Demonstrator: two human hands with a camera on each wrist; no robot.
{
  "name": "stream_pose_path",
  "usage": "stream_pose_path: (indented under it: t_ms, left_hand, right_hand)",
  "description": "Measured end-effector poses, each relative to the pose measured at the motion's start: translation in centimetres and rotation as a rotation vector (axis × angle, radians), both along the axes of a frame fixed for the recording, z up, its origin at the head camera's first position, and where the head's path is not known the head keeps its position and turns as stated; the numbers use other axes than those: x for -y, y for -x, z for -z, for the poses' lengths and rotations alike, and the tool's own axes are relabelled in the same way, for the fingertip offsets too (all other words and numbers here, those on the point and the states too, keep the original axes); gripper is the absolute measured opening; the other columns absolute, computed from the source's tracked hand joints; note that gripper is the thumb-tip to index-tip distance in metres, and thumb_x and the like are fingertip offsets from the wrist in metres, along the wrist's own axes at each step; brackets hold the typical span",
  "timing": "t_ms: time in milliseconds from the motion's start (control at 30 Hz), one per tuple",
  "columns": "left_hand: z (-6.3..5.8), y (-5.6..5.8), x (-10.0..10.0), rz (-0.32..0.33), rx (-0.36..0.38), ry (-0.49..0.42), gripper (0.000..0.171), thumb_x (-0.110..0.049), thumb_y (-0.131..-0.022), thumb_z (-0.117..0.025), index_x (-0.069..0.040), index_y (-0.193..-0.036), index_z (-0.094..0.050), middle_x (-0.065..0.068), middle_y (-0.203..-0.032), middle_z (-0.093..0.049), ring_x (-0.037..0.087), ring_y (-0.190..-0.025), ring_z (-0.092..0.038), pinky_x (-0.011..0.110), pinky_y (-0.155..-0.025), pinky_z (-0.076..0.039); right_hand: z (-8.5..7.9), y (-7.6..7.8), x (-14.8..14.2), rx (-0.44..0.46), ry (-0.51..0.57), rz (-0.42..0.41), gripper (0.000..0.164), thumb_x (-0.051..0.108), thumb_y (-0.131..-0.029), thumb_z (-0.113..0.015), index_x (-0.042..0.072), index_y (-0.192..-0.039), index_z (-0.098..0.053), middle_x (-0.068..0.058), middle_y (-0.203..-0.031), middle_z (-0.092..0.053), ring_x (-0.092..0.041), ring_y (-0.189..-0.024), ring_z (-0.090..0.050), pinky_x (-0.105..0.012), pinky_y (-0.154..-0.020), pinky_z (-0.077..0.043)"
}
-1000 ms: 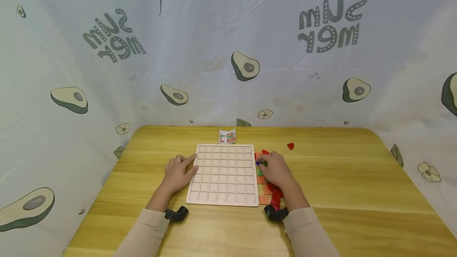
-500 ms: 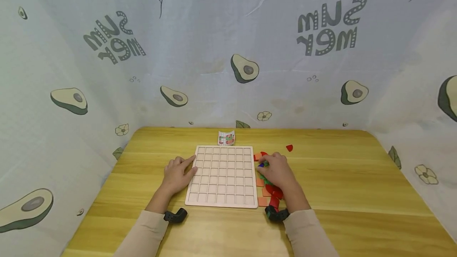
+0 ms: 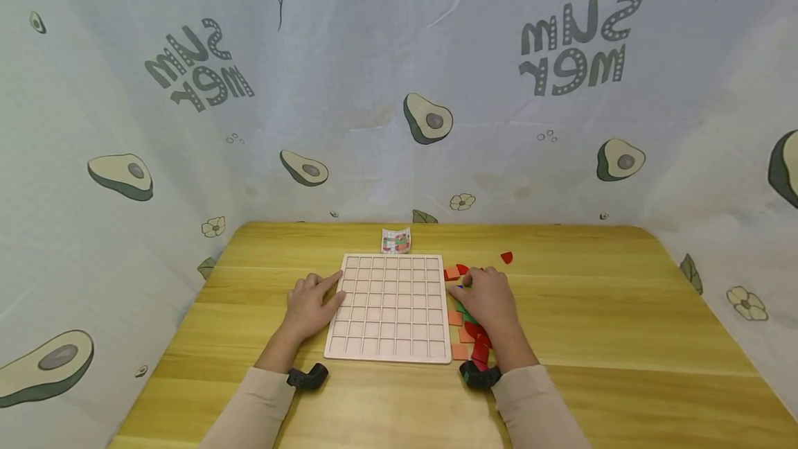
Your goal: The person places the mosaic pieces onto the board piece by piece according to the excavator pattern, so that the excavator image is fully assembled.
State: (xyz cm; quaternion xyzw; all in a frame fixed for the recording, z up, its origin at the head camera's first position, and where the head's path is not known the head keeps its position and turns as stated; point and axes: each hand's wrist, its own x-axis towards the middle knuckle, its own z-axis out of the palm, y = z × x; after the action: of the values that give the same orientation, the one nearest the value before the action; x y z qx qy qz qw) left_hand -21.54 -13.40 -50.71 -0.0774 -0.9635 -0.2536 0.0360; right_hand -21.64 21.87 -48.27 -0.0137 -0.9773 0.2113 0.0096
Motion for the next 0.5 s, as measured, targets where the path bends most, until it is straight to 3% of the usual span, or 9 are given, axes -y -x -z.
stream_pose_path:
  t_ms: [233, 500]
  left_hand:
    - [-0.21, 0.07, 0.01, -0.004, -0.013, 0.000, 0.050, -0.043, -0.101, -0.058, -0.027, -0.148, -0.056, 0.010, -0.113, -0.057, 0.023, -0.092, -0.043, 0.042, -0.082, -0.031]
    - [-0.15, -0.11, -0.06, -0.001, -0.010, -0.003, 0.050, -0.043, -0.101, -0.058, -0.026, -0.149, -0.056, 0.010, -0.112, -0.057, 0.023, -0.092, -0.042, 0.043, -0.082, -0.031]
  right_hand:
    - [-0.21, 0.19, -0.02, -0.024, 0.025, -0.073, 0.032, 0.031, -0.091, -0.076, 0.002, -0.103, -0.074, -0.018, -0.097, -0.069, -0.039, -0.098, -0.061, -0.054, -0.089, -0.052]
    - [-0.10, 0.27, 0.32, -0.027, 0.097, -0.201, 0.026, 0.023, -0.092, -0.075, 0.005, -0.111, -0.073, -0.007, -0.091, -0.061, -0.022, -0.084, -0.052, -0.039, -0.076, -0.048]
